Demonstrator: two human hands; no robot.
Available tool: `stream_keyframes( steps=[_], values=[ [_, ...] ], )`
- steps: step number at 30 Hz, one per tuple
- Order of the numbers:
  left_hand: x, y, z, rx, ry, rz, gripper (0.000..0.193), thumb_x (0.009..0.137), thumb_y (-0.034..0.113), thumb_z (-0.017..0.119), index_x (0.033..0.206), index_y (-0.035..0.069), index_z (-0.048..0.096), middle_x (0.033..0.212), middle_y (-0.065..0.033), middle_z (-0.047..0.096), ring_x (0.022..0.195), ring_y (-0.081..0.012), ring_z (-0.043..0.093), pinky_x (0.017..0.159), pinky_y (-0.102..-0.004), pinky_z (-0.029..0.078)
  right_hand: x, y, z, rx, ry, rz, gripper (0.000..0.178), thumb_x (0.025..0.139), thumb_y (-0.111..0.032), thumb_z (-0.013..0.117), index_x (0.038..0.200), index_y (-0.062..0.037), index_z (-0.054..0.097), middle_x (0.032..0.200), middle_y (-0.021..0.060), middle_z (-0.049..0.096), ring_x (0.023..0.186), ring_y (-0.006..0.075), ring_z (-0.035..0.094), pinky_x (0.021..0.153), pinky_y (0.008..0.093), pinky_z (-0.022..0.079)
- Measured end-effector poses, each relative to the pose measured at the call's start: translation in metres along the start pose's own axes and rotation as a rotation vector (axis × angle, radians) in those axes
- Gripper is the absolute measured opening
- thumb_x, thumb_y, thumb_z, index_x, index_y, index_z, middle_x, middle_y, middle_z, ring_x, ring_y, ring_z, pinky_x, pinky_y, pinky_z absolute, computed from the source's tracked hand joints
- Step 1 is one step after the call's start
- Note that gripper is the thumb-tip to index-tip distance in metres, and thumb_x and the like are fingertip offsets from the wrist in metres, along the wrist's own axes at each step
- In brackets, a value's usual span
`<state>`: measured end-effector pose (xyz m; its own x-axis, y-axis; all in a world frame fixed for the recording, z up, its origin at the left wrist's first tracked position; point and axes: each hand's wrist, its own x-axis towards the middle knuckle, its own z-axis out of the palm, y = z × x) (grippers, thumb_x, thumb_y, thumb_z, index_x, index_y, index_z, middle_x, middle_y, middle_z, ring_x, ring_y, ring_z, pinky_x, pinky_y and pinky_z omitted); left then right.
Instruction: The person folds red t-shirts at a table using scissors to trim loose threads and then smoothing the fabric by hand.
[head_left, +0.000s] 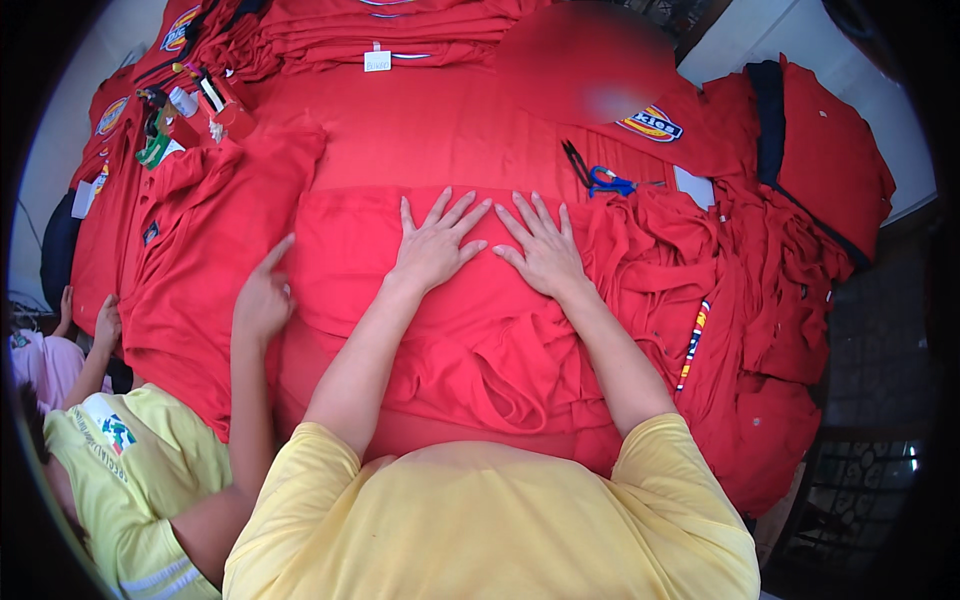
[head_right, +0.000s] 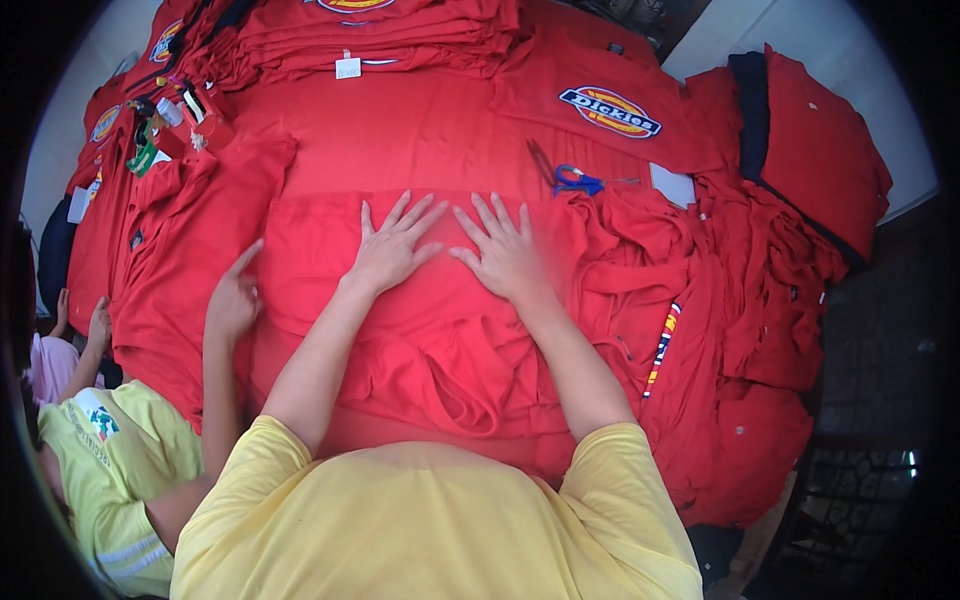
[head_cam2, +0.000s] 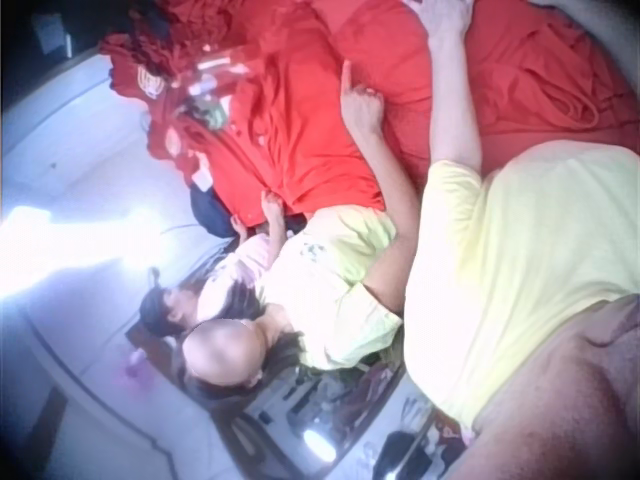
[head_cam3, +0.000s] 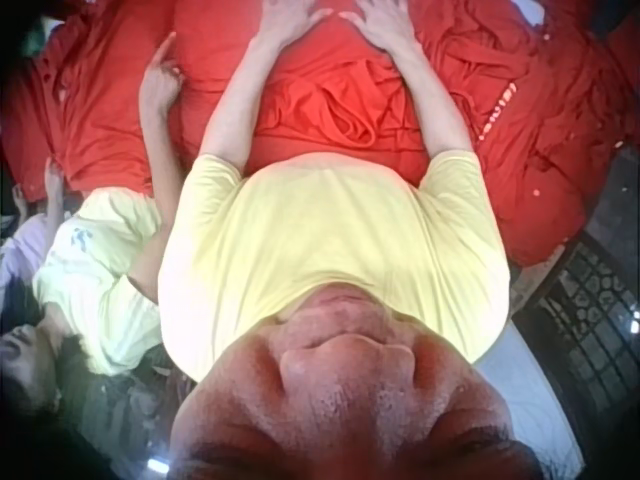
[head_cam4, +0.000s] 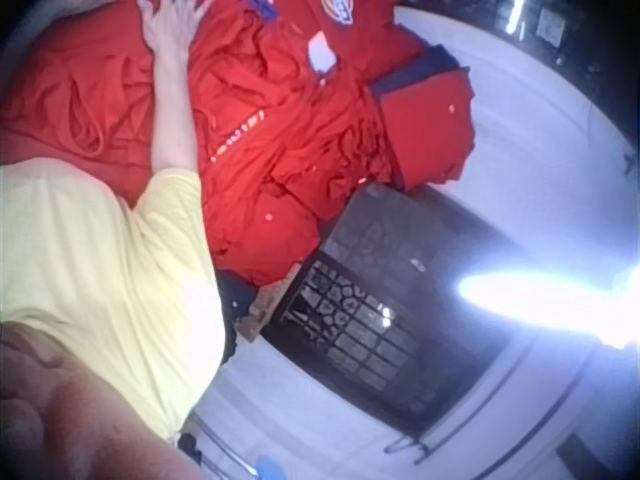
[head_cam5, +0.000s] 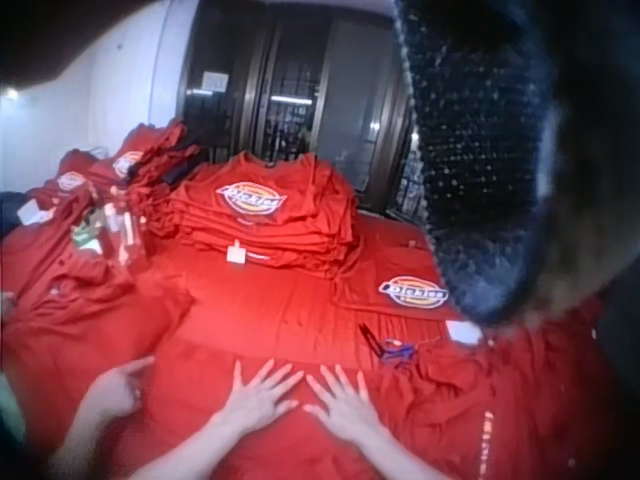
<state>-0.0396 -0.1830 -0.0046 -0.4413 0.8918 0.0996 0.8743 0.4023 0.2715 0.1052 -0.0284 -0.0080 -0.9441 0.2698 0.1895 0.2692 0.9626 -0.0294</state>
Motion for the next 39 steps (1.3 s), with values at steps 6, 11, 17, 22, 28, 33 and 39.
stream_keyframes(
  steps=[6,11,17,22,28,33,39],
  values=[
    [0.001,0.007,-0.006,0.055,-0.083,-0.046,0.064,0.090,0.056,0.047,0.148,0.034,0.030,0.157,0.0068,0.020,0.147,-0.0222,0.010,0.111,-0.0671,0.002,-0.001,-0.003,-0.002,-0.014,-0.011,0.063,0.070,0.091,-0.059,0.045,0.148,-0.0203,0.033,0.156,0.0071,0.023,0.145,0.0295,0.017,0.114,0.0589,0.010],
    [-0.002,0.005,-0.005,0.035,-0.068,-0.066,0.065,0.090,0.056,0.048,0.148,0.032,0.030,0.157,0.0070,0.020,0.147,-0.0216,0.010,0.112,-0.0657,0.002,-0.001,-0.006,-0.003,0.001,0.017,0.076,0.072,0.090,-0.060,0.045,0.147,-0.0177,0.033,0.155,0.0107,0.024,0.144,0.0300,0.019,0.113,0.0592,0.011],
    [-0.003,0.006,-0.001,0.031,-0.024,-0.068,0.072,0.089,0.058,0.048,0.149,0.024,0.028,0.157,0.0061,0.021,0.146,-0.0208,0.010,0.113,-0.0644,0.003,-0.003,-0.005,-0.004,-0.014,0.045,0.060,0.074,0.090,-0.058,0.048,0.146,-0.0120,0.033,0.154,0.0123,0.026,0.144,0.0295,0.020,0.113,0.0590,0.010],
    [-0.004,0.002,0.004,0.057,0.011,-0.050,0.075,0.088,0.061,0.046,0.150,0.022,0.027,0.156,0.0055,0.022,0.146,-0.0206,0.012,0.113,-0.0639,0.004,-0.002,-0.007,-0.007,0.001,-0.005,0.068,0.074,0.090,-0.054,0.049,0.147,-0.0109,0.032,0.154,0.0128,0.025,0.145,0.0285,0.017,0.114,0.0579,0.008],
    [-0.015,-0.006,0.011,-0.032,0.298,-0.005,0.064,0.085,0.045,0.060,0.139,0.015,0.043,0.147,-0.0043,0.038,0.140,-0.0263,0.027,0.114,-0.0569,0.014,-0.001,-0.007,-0.009,0.028,-0.035,0.080,0.074,0.090,-0.054,0.050,0.148,-0.0126,0.031,0.155,0.0112,0.024,0.145,0.0285,0.015,0.115,0.0566,0.008],
    [-0.027,-0.014,0.013,-0.174,0.389,-0.271,0.060,0.081,0.031,0.069,0.132,0.007,0.048,0.137,-0.0155,0.047,0.135,-0.0308,0.034,0.113,-0.0515,0.020,-0.001,-0.005,-0.004,0.022,-0.004,0.074,0.073,0.090,-0.054,0.051,0.148,-0.0136,0.031,0.155,0.0110,0.024,0.145,0.0284,0.015,0.115,0.0562,0.008],
    [-0.031,-0.022,-0.003,-0.206,0.297,-0.332,0.097,0.078,0.049,0.069,0.149,0.008,0.018,0.145,-0.0099,0.042,0.142,-0.0304,0.024,0.114,-0.0576,0.007,-0.001,-0.007,-0.007,0.043,-0.007,0.087,0.073,0.090,-0.054,0.051,0.147,-0.0132,0.032,0.154,0.0114,0.025,0.145,0.0283,0.015,0.115,0.0563,0.008]
  ],
)
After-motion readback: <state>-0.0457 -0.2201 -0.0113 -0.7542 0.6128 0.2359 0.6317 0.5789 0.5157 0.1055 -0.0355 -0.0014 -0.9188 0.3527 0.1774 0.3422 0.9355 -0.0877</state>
